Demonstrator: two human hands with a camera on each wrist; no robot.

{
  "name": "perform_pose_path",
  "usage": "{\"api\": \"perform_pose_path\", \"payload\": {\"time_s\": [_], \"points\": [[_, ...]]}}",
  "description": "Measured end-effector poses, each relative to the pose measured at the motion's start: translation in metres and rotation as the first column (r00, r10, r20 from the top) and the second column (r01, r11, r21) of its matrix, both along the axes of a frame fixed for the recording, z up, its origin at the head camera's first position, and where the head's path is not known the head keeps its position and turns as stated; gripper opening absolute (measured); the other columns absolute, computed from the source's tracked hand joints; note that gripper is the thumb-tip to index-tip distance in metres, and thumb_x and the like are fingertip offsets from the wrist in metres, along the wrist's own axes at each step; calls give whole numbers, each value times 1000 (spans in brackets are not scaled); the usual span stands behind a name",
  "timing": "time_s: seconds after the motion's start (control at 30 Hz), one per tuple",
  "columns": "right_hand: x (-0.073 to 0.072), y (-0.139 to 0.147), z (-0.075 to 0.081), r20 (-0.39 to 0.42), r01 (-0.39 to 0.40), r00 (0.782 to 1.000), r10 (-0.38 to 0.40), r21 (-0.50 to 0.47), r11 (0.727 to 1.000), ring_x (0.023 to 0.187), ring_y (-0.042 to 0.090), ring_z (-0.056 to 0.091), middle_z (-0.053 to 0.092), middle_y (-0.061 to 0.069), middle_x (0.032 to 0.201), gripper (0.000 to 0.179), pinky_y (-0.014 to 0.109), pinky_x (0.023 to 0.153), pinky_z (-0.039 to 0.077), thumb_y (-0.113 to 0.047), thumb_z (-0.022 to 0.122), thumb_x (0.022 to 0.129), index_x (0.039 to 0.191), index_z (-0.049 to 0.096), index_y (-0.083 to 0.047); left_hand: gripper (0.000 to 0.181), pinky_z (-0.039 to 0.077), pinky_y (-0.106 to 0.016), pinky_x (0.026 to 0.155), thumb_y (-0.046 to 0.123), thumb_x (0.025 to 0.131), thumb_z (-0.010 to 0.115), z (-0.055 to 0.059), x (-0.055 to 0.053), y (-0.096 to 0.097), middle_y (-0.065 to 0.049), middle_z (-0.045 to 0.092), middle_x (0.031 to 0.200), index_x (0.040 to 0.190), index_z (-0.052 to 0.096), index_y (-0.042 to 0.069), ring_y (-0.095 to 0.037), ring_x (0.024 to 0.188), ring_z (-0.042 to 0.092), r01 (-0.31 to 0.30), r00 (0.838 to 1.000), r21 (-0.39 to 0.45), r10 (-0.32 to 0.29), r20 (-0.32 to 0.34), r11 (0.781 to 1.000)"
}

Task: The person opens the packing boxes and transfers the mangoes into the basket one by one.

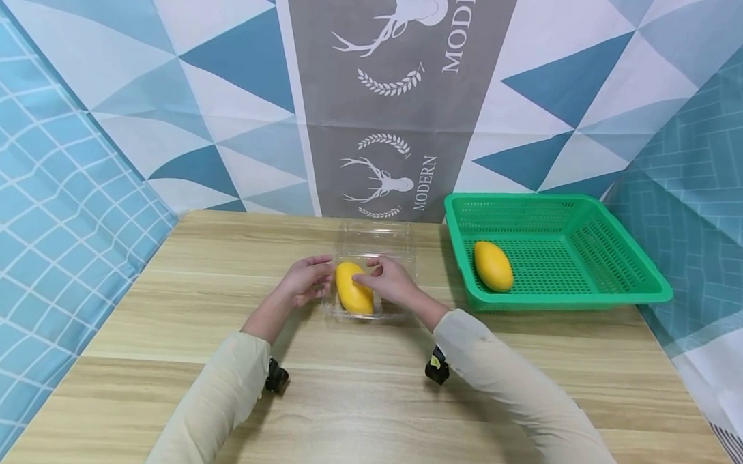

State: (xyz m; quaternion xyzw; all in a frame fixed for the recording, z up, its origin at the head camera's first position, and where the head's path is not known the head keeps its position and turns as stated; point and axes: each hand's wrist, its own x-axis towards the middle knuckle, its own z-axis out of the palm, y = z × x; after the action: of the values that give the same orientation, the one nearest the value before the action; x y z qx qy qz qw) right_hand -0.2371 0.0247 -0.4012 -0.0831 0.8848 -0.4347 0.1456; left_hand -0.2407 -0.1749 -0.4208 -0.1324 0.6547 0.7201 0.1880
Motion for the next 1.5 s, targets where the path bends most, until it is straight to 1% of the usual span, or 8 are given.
{"api": "perform_pose_path", "payload": {"time_s": [0.33,0.4,0.57,0.7,0.83,1.1,1.3,1.5], "points": [[-1,-8,-7,94,21,995,-17,-35,999,86,22,57,56,13,115,64,34,71,54,-44,69,81,131,47,-11,48,48,-18,58,11,95,51,0,0,-1,0,53,84,140,36,4,-7,69,52,6,1000,2,-6,-11,1000],[-1,-9,-8,101,22,995,-18,-39,999,87,23,56,56,14,116,66,37,72,55,-44,69,81,132,46,-10,48,49,-19,59,13,93,55,-6,-3,-3,0,55,85,138,39,5,-8,70,53,19,999,17,-18,-30,1000],[-1,-12,-8,128,23,992,-16,-50,999,88,23,56,53,14,118,70,37,69,56,-45,70,80,134,43,-11,47,50,-21,60,15,92,57,-9,-3,-5,-1,56,86,135,42,5,-9,71,54,33,998,22,-31,-59,999],[-1,-14,-9,144,25,989,-15,-68,997,87,23,57,53,14,116,72,32,65,55,-45,71,78,135,42,-11,46,49,-19,59,11,95,50,-1,0,-1,0,54,85,138,38,4,-9,70,52,9,1000,-12,-9,-26,1000],[-1,-16,-11,152,27,988,-13,-93,995,86,22,58,55,13,114,73,29,62,54,-43,72,78,135,41,-11,46,49,-19,58,11,95,50,-1,-1,0,-1,54,85,139,37,5,-9,70,52,-1,1000,-3,1,4,1000],[-2,-22,-16,114,26,993,-8,-161,987,94,21,57,56,14,118,72,29,76,50,-36,75,77,132,41,-5,47,49,-18,58,11,95,50,0,-1,1,-1,53,89,140,36,6,-9,72,52,3,1000,-4,-3,1,1000],[-1,-26,-17,110,48,993,-31,-155,987,93,22,56,55,13,118,72,28,75,49,-34,77,75,131,41,-4,47,49,-20,60,12,95,50,0,0,1,0,53,87,140,36,6,-9,71,52,7,1000,-3,-7,-5,1000],[0,-29,-16,114,66,992,-51,-138,988,98,23,55,54,13,120,77,32,82,48,-34,78,73,133,39,-7,46,49,-20,59,11,95,50,0,-1,0,0,53,85,139,37,5,-9,69,52,6,1000,-4,-6,-9,1000]]}}
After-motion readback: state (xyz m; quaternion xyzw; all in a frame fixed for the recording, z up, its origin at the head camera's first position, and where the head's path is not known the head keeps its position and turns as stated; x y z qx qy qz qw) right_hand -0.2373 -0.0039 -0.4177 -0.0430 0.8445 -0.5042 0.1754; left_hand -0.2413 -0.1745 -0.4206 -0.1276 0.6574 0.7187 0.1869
